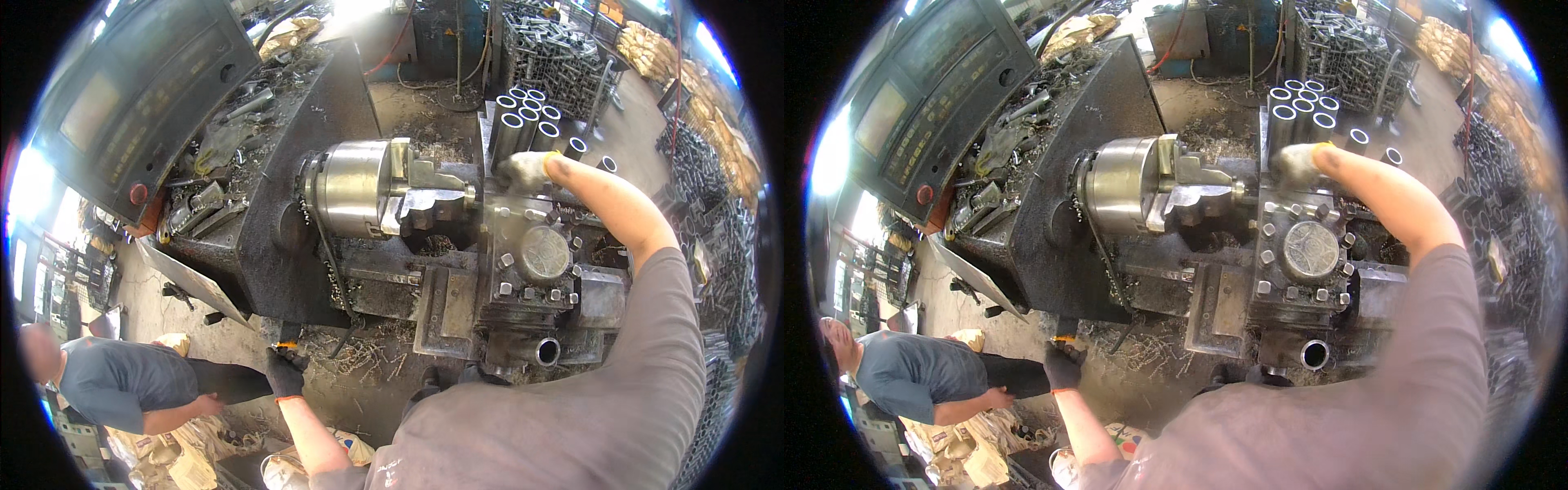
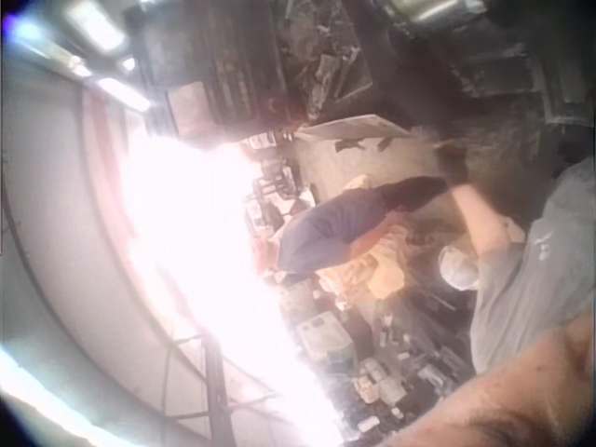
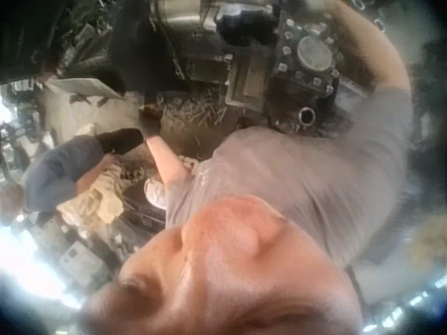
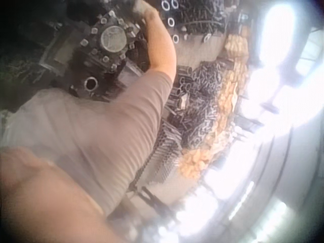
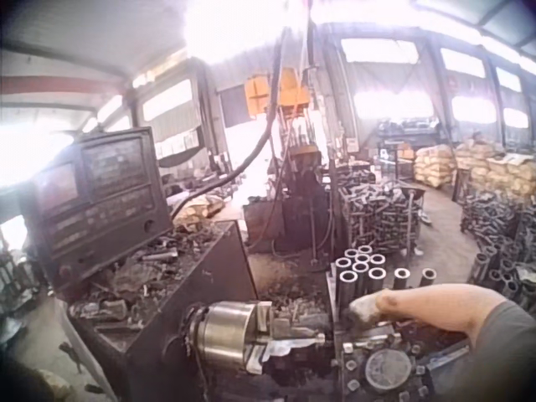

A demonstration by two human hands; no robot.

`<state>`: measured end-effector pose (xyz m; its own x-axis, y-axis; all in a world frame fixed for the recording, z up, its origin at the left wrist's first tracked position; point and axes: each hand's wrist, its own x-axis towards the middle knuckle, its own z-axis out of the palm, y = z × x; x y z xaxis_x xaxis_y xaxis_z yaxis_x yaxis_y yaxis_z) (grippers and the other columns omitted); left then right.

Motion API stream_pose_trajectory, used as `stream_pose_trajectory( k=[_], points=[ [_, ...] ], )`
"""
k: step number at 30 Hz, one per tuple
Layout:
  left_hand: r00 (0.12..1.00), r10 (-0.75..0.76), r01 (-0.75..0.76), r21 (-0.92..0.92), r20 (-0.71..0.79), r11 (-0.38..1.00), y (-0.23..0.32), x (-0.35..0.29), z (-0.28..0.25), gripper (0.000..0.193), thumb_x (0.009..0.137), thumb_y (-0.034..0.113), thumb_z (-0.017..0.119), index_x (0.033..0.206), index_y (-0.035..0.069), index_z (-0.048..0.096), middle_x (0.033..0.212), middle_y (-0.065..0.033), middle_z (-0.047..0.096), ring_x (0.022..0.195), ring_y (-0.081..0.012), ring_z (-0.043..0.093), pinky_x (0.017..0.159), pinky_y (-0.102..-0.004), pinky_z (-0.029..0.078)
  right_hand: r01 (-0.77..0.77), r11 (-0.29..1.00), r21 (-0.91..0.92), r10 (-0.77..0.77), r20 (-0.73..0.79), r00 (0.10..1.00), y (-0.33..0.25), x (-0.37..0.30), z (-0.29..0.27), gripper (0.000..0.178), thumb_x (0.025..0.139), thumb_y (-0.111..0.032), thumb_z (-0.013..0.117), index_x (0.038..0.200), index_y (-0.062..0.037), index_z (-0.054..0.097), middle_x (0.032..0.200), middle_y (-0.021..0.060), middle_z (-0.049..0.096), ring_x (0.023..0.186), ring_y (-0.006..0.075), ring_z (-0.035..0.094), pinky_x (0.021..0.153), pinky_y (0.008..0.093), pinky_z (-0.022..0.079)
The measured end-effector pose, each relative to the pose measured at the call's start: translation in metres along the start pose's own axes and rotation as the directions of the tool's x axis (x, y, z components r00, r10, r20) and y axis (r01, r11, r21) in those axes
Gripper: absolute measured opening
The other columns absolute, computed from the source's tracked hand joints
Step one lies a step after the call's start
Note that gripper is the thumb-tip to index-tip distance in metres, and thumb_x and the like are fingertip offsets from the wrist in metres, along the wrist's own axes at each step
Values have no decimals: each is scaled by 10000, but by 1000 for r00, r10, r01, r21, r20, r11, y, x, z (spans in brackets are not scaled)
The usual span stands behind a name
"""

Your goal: The person repeatedly picks up hollow metal tubes, inserts them into a lathe chuck, and removes them after brief machine operation. The person handles the tubes one at a time and places them aside after each cycle.

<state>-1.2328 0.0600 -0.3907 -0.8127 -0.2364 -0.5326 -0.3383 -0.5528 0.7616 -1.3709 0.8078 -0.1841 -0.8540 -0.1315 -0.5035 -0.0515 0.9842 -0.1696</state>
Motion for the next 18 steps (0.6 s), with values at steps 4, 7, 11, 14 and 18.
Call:
stream_pose_trajectory(
  k=[4, 7, 11, 14, 18],
  points=[
    [998, -66, 66, -47, 10, 997, -2, -4, -5, 349, 1108, 467, 499, 887, 209, 577, 731, 8, 560, 622, -212, 495, 878, -621, 542, 387, 753, -533, -335, 196, 922, 48, 10, 55, 199, 798, -201, 790, 938, -61, 772, 962, 142, 770, 904, 314, 729, 798, 450, 577],
    [999, -34, 36, -104, 23, 994, -4, -1, -4, 335, 1120, 451, 489, 935, 197, 604, 725, 19, 550, 623, -198, 507, 866, -596, 542, 122, 904, -411, -147, -29, 989, 55, 4, 78, 207, 756, -167, 770, 933, -61, 766, 922, 194, 757, 860, 361, 738, 759, 460, 581],
    [1000, 10, -11, -78, -15, 997, -10, 16, -8, 332, 1133, 434, 471, 949, 200, 617, 724, 29, 542, 619, -190, 512, 842, -572, 558, 51, 982, -183, -116, -363, 925, 39, -60, 50, 302, 782, -203, 793, 1026, -33, 742, 919, 227, 734, 886, 380, 735, 758, 470, 577],
    [999, 30, -29, -31, 31, 999, -15, 37, -20, 312, 1136, 407, 467, 980, 196, 635, 735, 29, 541, 647, -186, 546, 813, -536, 587, -14, 972, 233, 134, -511, 849, 18, -134, 11, 415, 815, -195, 771, 1195, -39, 713, 1048, 157, 773, 930, 306, 754, 802, 475, 591],
    [996, 62, -68, 86, 68, 994, -13, 46, -29, 481, 1100, 444, 536, 1393, 77, 639, 1293, -114, 694, 1095, -288, 672, 859, -469, 585, -82, 855, 513, 419, -586, 694, -29, -188, -18, 496, 813, -232, 807, 1247, -20, 692, 1029, 177, 781, 978, 248, 764, 871, 414, 598]
  ],
)
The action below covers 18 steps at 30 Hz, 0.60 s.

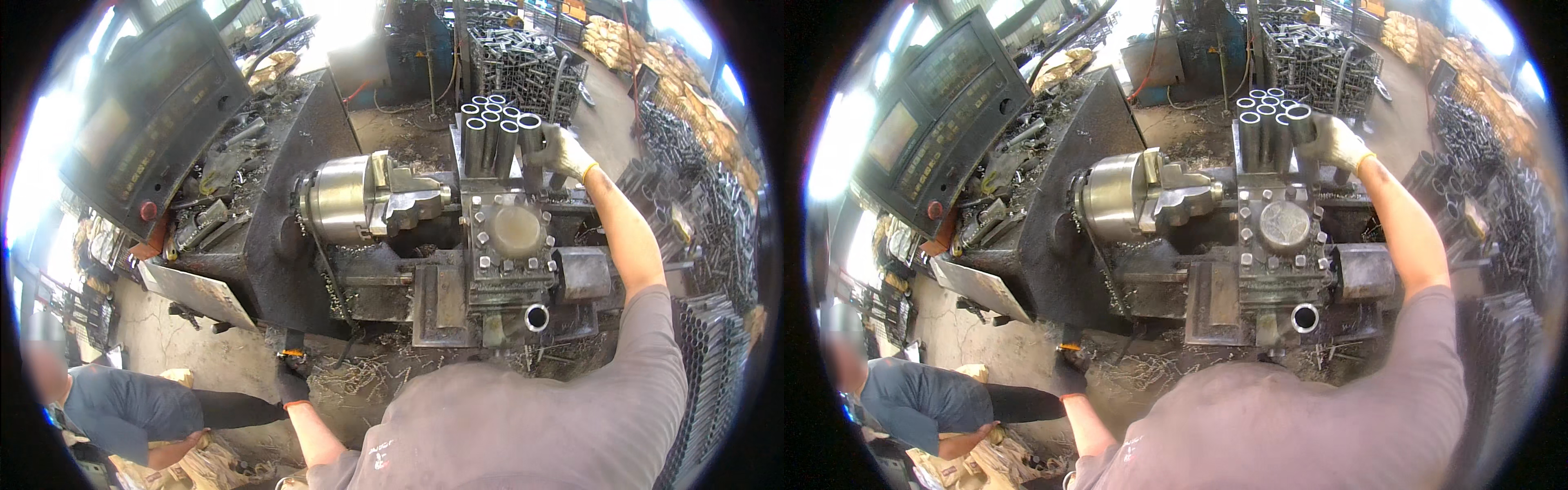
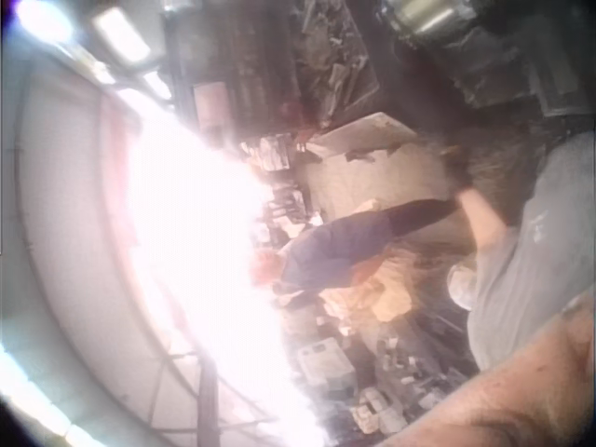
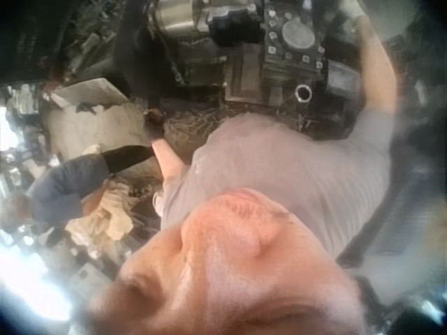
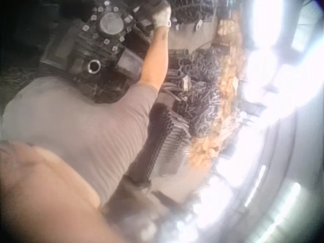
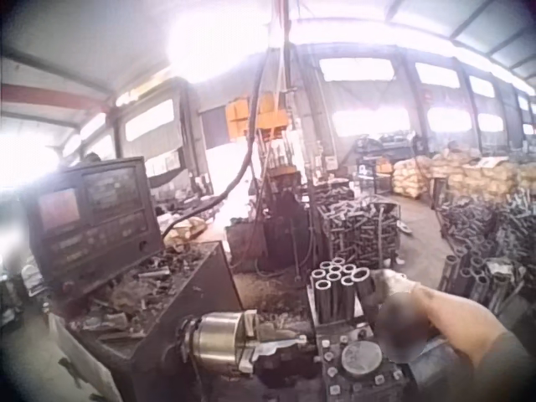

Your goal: The person repeatedly picks up hollow metal tubes, inserts them into a lathe chuck, and removes them after brief machine operation. The person handles the tubes one at a time and places them aside after each cycle.

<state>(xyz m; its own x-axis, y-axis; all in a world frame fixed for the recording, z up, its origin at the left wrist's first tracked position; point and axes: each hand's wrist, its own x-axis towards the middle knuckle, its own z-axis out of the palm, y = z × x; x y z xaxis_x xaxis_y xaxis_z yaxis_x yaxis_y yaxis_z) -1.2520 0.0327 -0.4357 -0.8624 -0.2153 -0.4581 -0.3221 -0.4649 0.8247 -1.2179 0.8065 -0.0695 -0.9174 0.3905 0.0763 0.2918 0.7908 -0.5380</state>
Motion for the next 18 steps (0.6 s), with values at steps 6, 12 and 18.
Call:
stream_pose_trajectory(
  k=[6, 12, 18],
  points=[
    [734, 654, -364, 705, -184, 608, 65, -93, 69, 450, 1048, 399, 633, 1321, 42, 644, 1144, -119, 709, 1017, -280, 689, 850, -403, 548, 38, 966, 254, 66, -386, 920, -29, -79, -12, 473, 889, -276, 860, 1245, 9, 734, 1102, 121, 804, 970, 160, 746, 854, 339, 587],
    [-50, 847, -587, 670, 530, -454, 219, -157, 228, 430, 987, 283, 685, 1365, 85, 636, 1144, -148, 728, 1021, -372, 708, 904, -486, 536, 740, 617, 269, -528, -556, 642, -115, -184, 4, 245, 833, -53, 696, 1054, 1, 786, 988, 102, 790, 911, 182, 747, 826, 334, 589],
    [597, 685, -198, 904, 418, -379, 359, -63, 361, 764, 1030, 414, 517, 1677, 103, 257, 1361, -225, 699, 1202, -407, 700, 1018, -523, 526, 776, 626, 81, -701, -378, 605, -177, -255, 36, 345, 725, 54, 686, 959, -122, 867, 994, 56, 841, 801, 148, 799, 785, 322, 606]
  ],
)
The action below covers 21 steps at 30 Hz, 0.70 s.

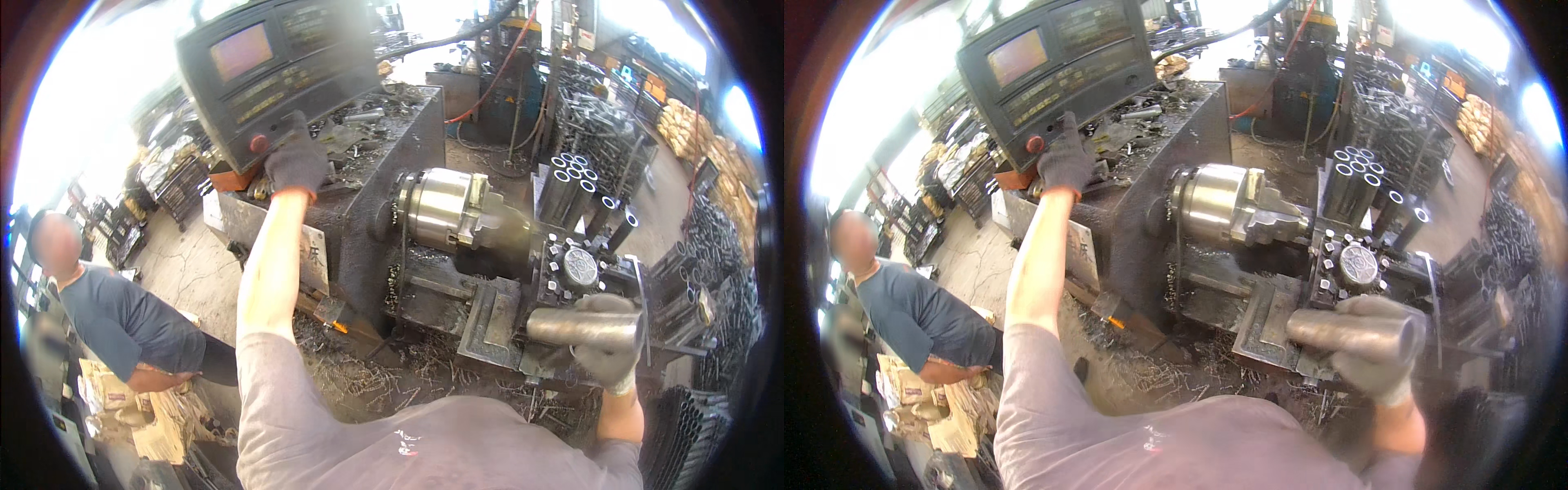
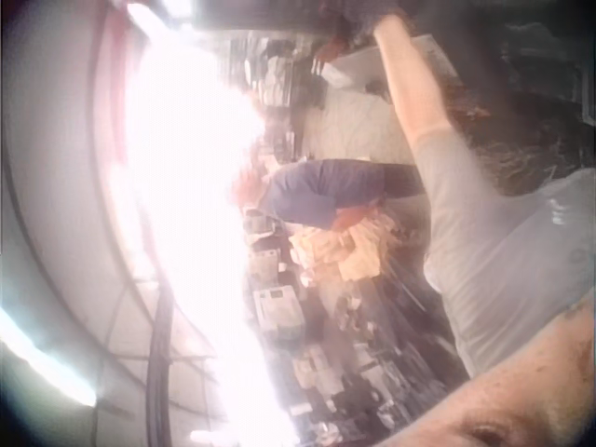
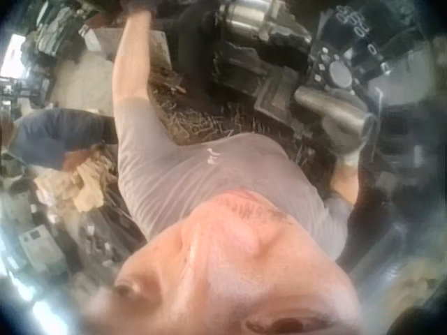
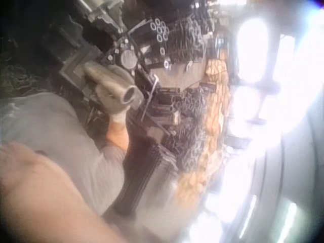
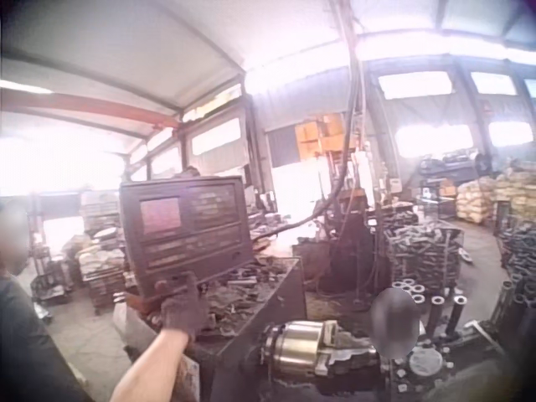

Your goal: The person repeatedly picks up hollow metal tubes, inserts them into a lathe chuck, and removes them after brief machine operation. The person handles the tubes one at a time and places them aside after each cycle.

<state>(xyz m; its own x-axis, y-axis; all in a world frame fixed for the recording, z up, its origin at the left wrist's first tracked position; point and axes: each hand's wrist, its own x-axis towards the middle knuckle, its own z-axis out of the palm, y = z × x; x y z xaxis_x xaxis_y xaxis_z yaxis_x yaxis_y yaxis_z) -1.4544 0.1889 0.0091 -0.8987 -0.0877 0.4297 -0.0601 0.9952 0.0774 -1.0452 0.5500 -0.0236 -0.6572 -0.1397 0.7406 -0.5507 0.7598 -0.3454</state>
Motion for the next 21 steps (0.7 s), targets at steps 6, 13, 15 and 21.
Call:
stream_pose_trajectory(
  k=[6, 13, 15, 21],
  points=[
    [993, -55, 63, -83, 105, 995, -16, 49, 20, 884, 997, 497, 485, 1727, 158, 119, 1450, -295, 626, 1334, -462, 624, 1107, -547, 463, -8, 998, 54, -3, 211, 977, -9, -52, 0, 285, 768, -83, 832, 1052, -80, 826, 1179, 101, 803, 1040, 298, 745, 920, 401, 611],
    [793, 517, -492, -840, -322, 231, 62, -225, 4, 399, 947, -37, 731, 1337, 44, 703, 1216, -95, 749, 1141, -173, 688, 992, -354, 569, -260, 913, 314, 211, 180, 961, 0, -124, 17, 374, 778, -63, 880, 1134, -173, 837, 1267, 76, 703, 1099, 250, 732, 925, 359, 629],
    [660, 738, -133, -944, 143, 302, 66, -308, 5, 575, 893, -33, 797, 1440, 69, 649, 1348, -86, 697, 1213, -193, 658, 1071, -365, 550, -345, 851, 397, 282, 208, 936, 1, -133, 22, 374, 804, -94, 874, 1168, -152, 807, 1269, 87, 705, 1099, 249, 737, 916, 350, 632],
    [528, 719, 74, -868, 452, 491, 113, -485, 12, 678, 887, 232, 847, 1484, 92, 559, 1273, -103, 741, 1170, -234, 714, 999, -376, 576, -753, 536, 383, 533, 538, 653, 8, -143, 43, 439, 834, -291, 845, 1189, -72, 710, 1031, 137, 784, 948, 240, 766, 873, 391, 603]
  ],
)
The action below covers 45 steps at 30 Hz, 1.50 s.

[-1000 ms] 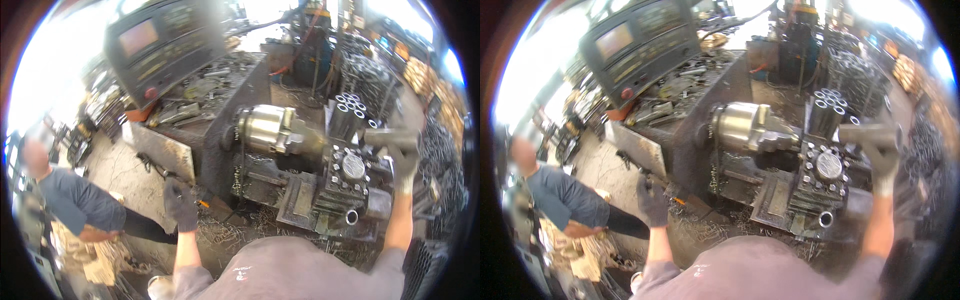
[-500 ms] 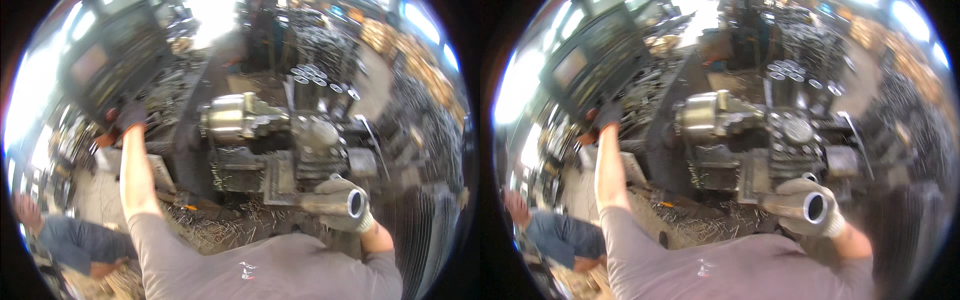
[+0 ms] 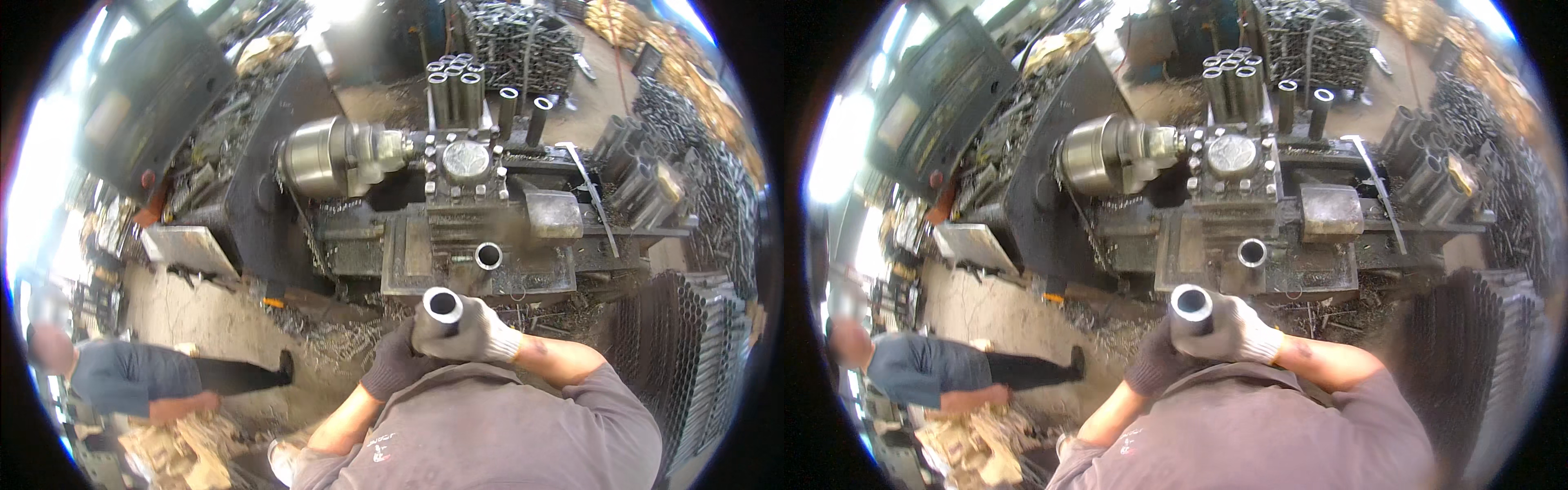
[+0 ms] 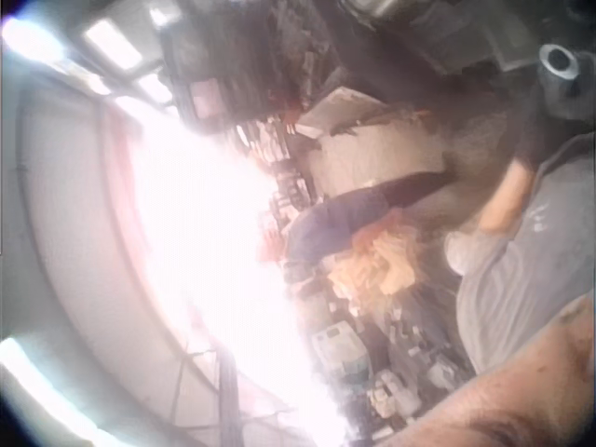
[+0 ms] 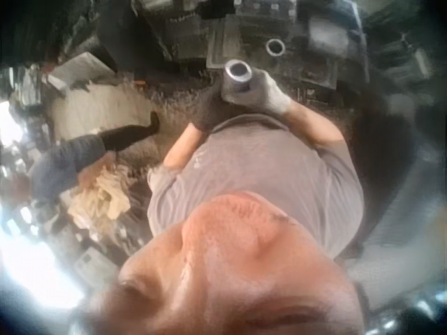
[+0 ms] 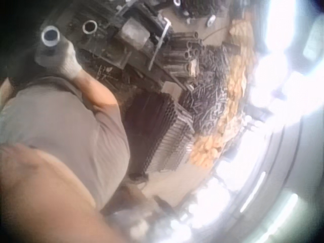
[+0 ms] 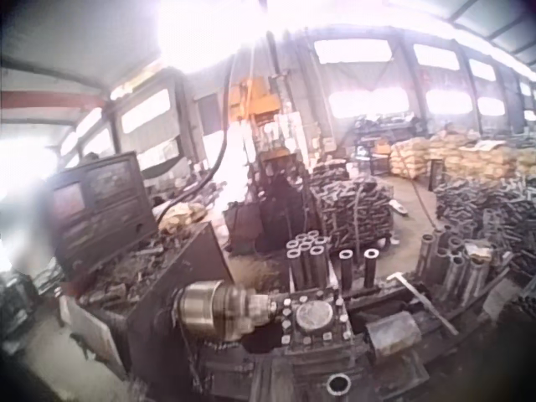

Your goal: The person repeatedly picks up hollow metal tubes, inserts them into a lathe chuck, and removes them after brief machine operation. The person handles the tubes one at a time and places them aside after each cycle.

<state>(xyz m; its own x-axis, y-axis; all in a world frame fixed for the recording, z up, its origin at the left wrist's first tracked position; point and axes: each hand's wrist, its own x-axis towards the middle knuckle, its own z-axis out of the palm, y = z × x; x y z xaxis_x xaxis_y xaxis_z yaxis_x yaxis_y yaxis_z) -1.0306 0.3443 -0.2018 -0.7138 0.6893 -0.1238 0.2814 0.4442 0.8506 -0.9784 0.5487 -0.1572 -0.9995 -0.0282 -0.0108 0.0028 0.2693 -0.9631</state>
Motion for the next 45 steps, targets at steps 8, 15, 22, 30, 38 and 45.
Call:
stream_pose_trajectory(
  k=[8, 15, 22, 30, 38, 45],
  points=[
    [873, -484, -8, -995, -56, 99, -41, 3, -24, 379, 1025, 374, 622, 1096, 3, 658, 834, -53, 672, 678, -202, 664, 661, -359, 579, -74, 972, 223, 31, 194, 981, 65, 38, 39, 530, 923, -262, 735, 1365, 16, 640, 1225, 145, 724, 1072, 183, 684, 940, 342, 556],
    [835, -512, -241, -971, -202, -10, -66, -59, -26, 383, 1021, 342, 667, 1176, -6, 625, 835, -103, 662, 698, -235, 668, 640, -415, 595, -255, 953, 162, 147, 490, 859, 97, 2, 76, 442, 968, -162, 697, 1349, 52, 631, 1112, 94, 746, 829, 118, 681, 712, 291, 591],
    [721, -633, -442, -891, -281, -108, -84, -166, 10, 286, 1037, 275, 689, 1132, 12, 629, 913, -108, 663, 815, -230, 704, 694, -424, 652, -320, 943, 97, 198, 607, 769, 90, 13, 171, 440, 952, -228, 692, 1305, 36, 693, 1017, 96, 747, 767, 127, 678, 675, 305, 560],
    [540, -668, -251, -855, -512, 453, -131, -342, 47, 283, 1054, 316, 633, 1061, 45, 714, 901, -43, 700, 804, -152, 682, 736, -311, 574, -282, 958, 57, 131, 787, 603, 53, -42, 326, 516, 985, -279, 657, 1425, -8, 648, 1106, 118, 767, 690, 108, 647, 651, 280, 552],
    [422, -685, -226, -801, -594, 555, -143, -492, 160, 492, 920, 307, 787, 1331, 65, 666, 1114, -34, 711, 1028, -120, 660, 853, -311, 551, -235, 971, -54, 128, 942, 310, 20, -159, 466, 247, 888, -221, 830, 1021, -40, 727, 761, 57, 700, 536, 139, 611, 463, 321, 485],
    [-298, -810, -18, -846, -505, 533, -142, -596, 312, 465, 902, 315, 800, 1279, 61, 697, 1177, -94, 750, 1061, -176, 675, 957, -381, 543, 313, 918, 242, -162, 952, -260, -20, -283, 600, 521, 829, -244, 882, 1264, -45, 675, 1052, 45, 748, 941, 172, 686, 860, 355, 586]
  ],
)
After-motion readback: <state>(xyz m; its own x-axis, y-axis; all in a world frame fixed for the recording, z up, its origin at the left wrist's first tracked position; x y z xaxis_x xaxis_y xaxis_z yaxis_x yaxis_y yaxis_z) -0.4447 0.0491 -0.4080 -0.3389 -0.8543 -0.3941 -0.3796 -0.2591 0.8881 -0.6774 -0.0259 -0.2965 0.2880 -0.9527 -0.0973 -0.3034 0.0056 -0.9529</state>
